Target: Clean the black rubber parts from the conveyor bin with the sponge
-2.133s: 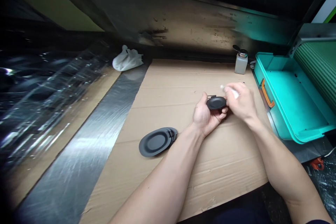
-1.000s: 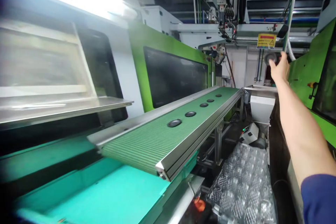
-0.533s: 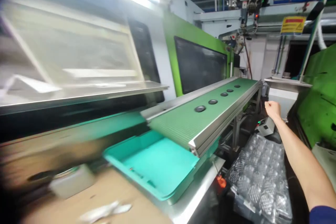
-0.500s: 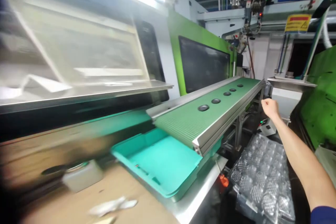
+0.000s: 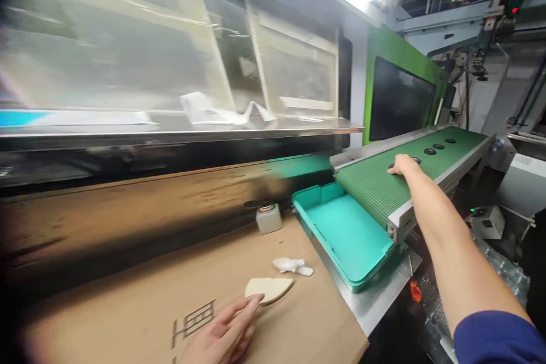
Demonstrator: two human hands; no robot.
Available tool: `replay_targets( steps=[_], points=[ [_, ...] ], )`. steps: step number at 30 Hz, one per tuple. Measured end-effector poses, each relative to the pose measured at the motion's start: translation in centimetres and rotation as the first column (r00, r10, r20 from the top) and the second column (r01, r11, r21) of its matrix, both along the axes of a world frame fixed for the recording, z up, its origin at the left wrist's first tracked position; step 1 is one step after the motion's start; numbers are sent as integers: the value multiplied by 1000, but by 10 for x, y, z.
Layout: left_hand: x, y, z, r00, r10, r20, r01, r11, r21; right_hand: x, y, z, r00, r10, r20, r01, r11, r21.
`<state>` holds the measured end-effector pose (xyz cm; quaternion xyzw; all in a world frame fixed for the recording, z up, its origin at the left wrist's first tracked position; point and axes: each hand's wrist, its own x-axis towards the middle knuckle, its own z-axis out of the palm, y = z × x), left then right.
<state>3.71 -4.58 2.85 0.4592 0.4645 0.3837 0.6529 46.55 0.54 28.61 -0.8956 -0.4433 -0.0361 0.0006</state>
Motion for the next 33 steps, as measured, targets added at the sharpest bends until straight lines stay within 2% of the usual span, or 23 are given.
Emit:
replay_targets(
  steps=[3, 5, 6, 7, 9, 12, 14, 17, 19, 20, 22, 24, 26, 29, 31, 33],
  points=[
    [0, 4, -4, 995, 1, 103, 2, 999, -34, -16, 1, 8, 995, 79, 63, -79, 997, -13],
    [-1, 6, -5, 981, 39, 189, -27, 997, -69, -48, 3, 9, 965, 242, 100, -243, 970, 2],
    [-3, 7, -4, 965, 59, 257, -36, 995, -93, -71, 3, 4, 925, 366, 106, -369, 929, 12],
    [-5, 7, -2, 938, 72, 340, -31, 992, -124, -99, 1, -3, 857, 504, 105, -509, 861, 23],
    [-11, 7, 3, 859, 62, 509, 43, 980, -193, -161, -7, -28, 657, 752, 52, -753, 657, 16],
    [-23, 8, 9, 737, 12, 676, 196, 953, -230, -253, -26, -82, 383, 919, -94, -924, 379, -56],
    [-31, 10, 9, 700, 11, 714, 213, 951, -224, -299, -34, -119, 285, 942, -174, -958, 275, -79],
    [-39, 16, 4, 709, 166, 686, 52, 957, -285, -331, -28, -159, 204, 947, -247, -977, 213, 12],
    [-43, 22, 2, 673, 308, 673, -73, 932, -355, -330, -18, -172, 169, 944, -284, -955, 228, 189],
    [-45, 25, 2, 639, 359, 681, -105, 917, -385, -325, -12, -175, 188, 938, -292, -913, 277, 301],
    [-48, 30, 2, 566, 420, 710, -113, 892, -438, -311, -1, -179, 323, 898, -298, -755, 434, 492],
    [-49, 33, 4, 503, 468, 727, -106, 868, -485, -294, 6, -185, 511, 810, -288, -594, 574, 563],
    [-49, 35, 5, 457, 512, 727, -108, 844, -526, -278, 8, -195, 633, 732, -253, -557, 657, 508],
    [-48, 34, 6, 436, 533, 725, -106, 830, -547, -263, 6, -215, 713, 668, -213, -605, 740, 293],
    [-47, 34, 6, 443, 534, 720, -108, 829, -548, -259, 5, -227, 732, 644, -220, -626, 764, 156],
    [-47, 33, 6, 448, 534, 717, -113, 829, -547, -260, 5, -234, 723, 656, -218, -652, 752, 102]
  ],
)
